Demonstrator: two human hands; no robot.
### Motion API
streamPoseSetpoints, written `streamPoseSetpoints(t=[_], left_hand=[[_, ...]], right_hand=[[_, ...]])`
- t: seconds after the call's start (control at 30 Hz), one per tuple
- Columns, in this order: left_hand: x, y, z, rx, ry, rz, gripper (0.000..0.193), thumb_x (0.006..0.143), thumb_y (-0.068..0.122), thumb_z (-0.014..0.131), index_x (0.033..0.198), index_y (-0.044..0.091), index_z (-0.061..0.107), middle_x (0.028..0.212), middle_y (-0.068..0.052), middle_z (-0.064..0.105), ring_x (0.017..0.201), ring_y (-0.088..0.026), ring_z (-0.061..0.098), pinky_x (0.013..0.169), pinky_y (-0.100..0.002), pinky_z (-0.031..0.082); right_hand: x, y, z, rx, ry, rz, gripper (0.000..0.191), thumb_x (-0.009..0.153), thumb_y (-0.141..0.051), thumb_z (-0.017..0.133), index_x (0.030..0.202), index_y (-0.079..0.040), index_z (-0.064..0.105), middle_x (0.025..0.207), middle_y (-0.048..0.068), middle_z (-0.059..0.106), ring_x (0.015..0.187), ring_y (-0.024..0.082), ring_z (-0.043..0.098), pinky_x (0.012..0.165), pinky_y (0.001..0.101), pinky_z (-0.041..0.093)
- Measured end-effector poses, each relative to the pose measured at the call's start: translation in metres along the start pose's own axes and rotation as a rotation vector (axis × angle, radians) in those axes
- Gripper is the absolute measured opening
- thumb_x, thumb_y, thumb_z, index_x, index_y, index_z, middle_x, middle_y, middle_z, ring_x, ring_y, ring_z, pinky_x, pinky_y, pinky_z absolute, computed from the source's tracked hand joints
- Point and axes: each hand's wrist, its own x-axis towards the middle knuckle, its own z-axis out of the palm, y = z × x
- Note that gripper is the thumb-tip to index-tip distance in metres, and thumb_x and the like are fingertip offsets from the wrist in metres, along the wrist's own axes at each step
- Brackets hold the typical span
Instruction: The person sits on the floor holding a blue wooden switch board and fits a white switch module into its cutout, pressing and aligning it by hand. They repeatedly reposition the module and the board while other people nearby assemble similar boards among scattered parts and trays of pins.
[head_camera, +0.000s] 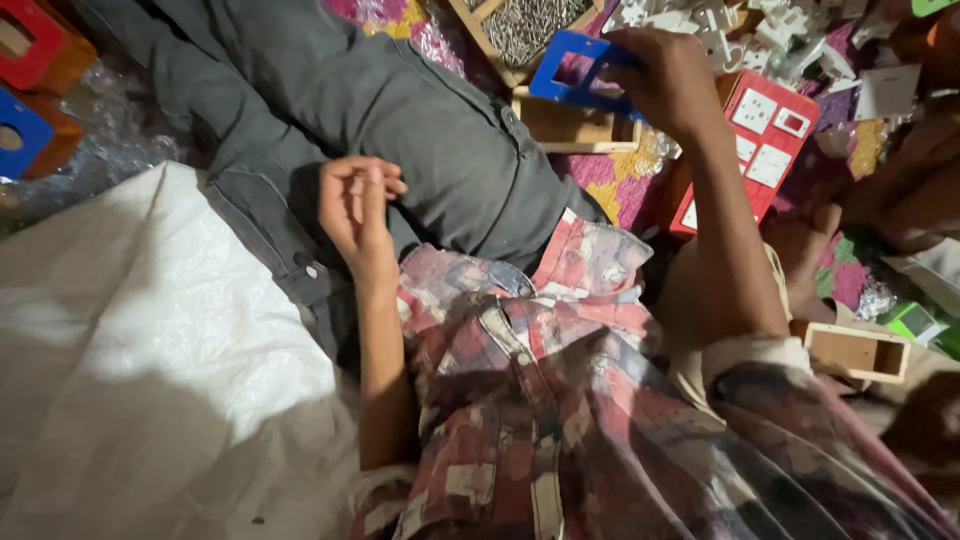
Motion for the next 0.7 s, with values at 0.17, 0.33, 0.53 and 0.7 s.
streamPoseSetpoints(t=[0.17,0.33,0.53,0.7], left_hand=[[-0.001,0.023,0.033,-0.004,-0.337,-0.034,0.039,0.105,0.018,0.064,0.136,-0.001,0.050,0.133,-0.011,0.064,0.114,-0.014,0.066,0.096,-0.027,0.055],[0.004,0.002,0.060,0.326,-0.412,-0.435,0.038,0.105,0.018,0.072,0.114,-0.018,0.063,0.104,-0.035,0.064,0.090,-0.016,0.051,0.083,-0.035,0.047],[0.006,-0.017,0.014,-0.262,-0.187,-0.217,0.056,0.111,0.042,0.058,0.138,-0.007,0.056,0.132,-0.020,0.070,0.126,-0.026,0.067,0.108,-0.038,0.056],[0.015,-0.021,-0.017,-0.429,-0.038,-0.275,0.073,0.106,0.060,0.045,0.149,0.001,0.043,0.136,-0.023,0.065,0.117,-0.030,0.067,0.088,-0.044,0.061]], right_hand=[[0.006,-0.070,-0.044,0.162,-0.091,-0.071,0.048,0.087,-0.001,0.080,0.134,-0.004,0.072,0.108,0.018,0.074,0.091,0.032,0.072,0.078,0.0410,0.056],[0.027,-0.137,-0.052,0.271,-0.122,-0.258,0.050,0.082,-0.012,0.086,0.130,-0.007,0.073,0.098,0.014,0.073,0.086,0.028,0.070,0.077,0.0397,0.056],[0.019,-0.142,-0.017,-0.081,0.415,-0.208,0.046,0.083,-0.025,0.092,0.121,-0.008,0.070,0.119,0.012,0.067,0.105,0.032,0.063,0.087,0.0427,0.054],[0.020,-0.033,0.004,-0.215,0.327,0.106,0.028,0.095,-0.010,0.078,0.122,-0.013,0.075,0.110,0.012,0.074,0.093,0.034,0.070,0.075,0.0437,0.055]])
